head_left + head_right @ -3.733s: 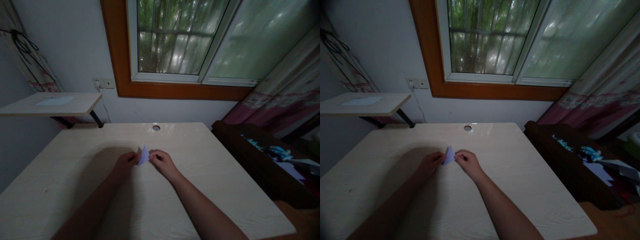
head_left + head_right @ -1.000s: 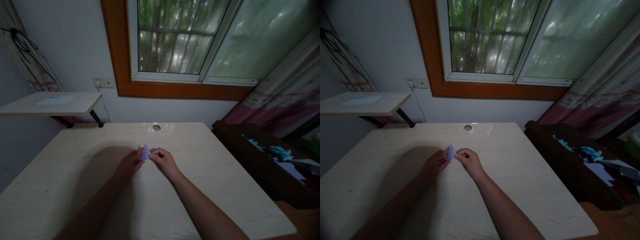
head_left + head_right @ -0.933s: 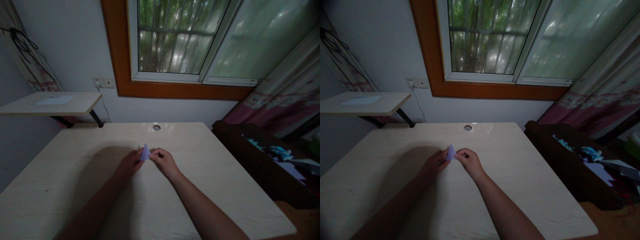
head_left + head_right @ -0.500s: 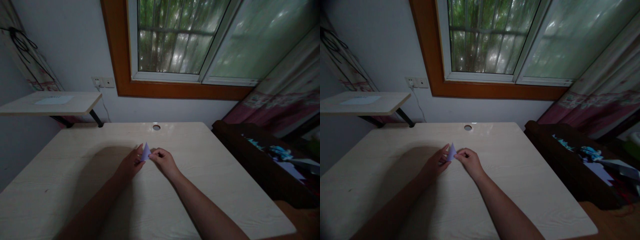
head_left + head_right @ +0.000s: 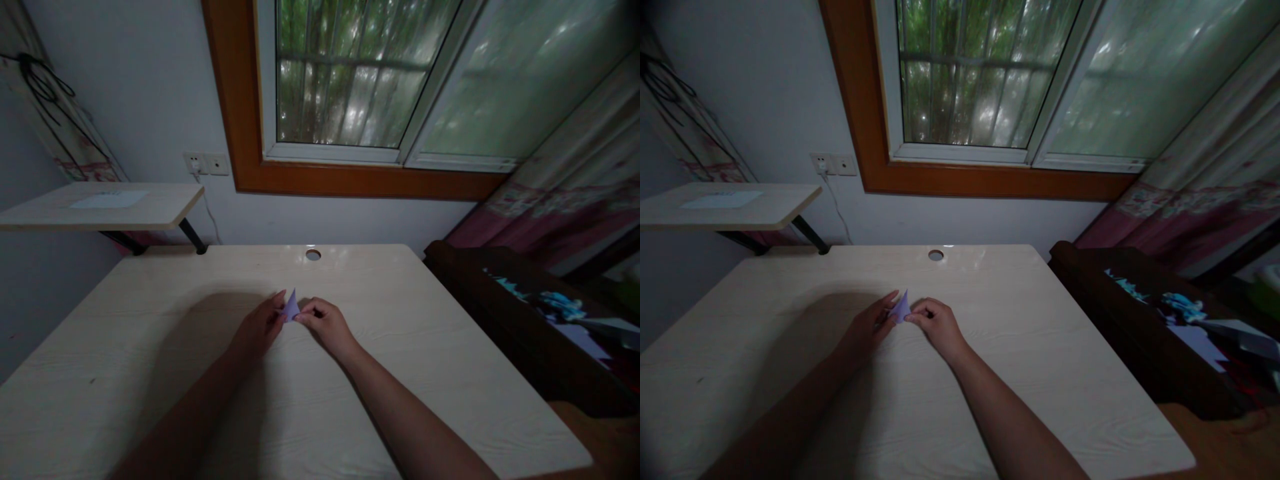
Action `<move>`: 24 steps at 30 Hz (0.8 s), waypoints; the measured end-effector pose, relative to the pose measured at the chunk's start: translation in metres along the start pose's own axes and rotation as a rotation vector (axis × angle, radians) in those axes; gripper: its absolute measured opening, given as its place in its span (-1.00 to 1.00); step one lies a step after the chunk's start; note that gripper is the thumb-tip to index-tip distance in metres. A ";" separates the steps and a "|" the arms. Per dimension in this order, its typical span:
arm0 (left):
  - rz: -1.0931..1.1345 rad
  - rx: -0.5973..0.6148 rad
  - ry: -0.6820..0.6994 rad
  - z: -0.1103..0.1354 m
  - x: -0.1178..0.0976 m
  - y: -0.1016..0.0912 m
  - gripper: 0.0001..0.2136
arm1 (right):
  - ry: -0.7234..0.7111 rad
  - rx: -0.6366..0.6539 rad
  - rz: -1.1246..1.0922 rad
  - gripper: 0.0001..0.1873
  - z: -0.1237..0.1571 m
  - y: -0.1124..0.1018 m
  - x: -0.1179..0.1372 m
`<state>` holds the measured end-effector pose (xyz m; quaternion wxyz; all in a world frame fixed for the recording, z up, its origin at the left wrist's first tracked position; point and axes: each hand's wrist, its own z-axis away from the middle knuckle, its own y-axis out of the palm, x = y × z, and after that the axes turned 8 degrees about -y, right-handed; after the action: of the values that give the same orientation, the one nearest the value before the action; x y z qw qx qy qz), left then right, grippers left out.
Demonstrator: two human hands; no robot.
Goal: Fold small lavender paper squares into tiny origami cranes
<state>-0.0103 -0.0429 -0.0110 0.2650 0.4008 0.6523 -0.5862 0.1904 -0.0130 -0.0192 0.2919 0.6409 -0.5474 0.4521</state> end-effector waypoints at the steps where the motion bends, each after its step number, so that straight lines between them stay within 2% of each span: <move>1: -0.016 -0.011 -0.013 0.000 -0.001 -0.001 -0.54 | -0.009 0.006 0.018 -0.63 0.000 0.000 0.001; 9: 0.036 -0.042 -0.187 -0.004 -0.004 -0.010 -0.53 | -0.029 0.022 0.072 -0.65 0.000 0.001 0.003; 16: 0.332 -0.011 -0.241 -0.007 0.002 -0.010 -0.45 | 0.029 -0.007 -0.002 -0.63 -0.001 0.000 0.004; 19: 0.485 0.038 -0.256 -0.007 0.000 -0.011 -0.39 | 0.063 -0.007 -0.064 -0.62 -0.001 0.000 0.006; 24: 0.580 0.109 -0.260 -0.005 -0.002 -0.011 -0.35 | 0.082 -0.002 -0.137 -0.65 0.000 0.003 0.004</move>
<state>-0.0177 -0.0380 -0.0022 0.4802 0.5055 0.4391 -0.5666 0.1877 -0.0158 -0.0157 0.3450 0.6576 -0.4903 0.4562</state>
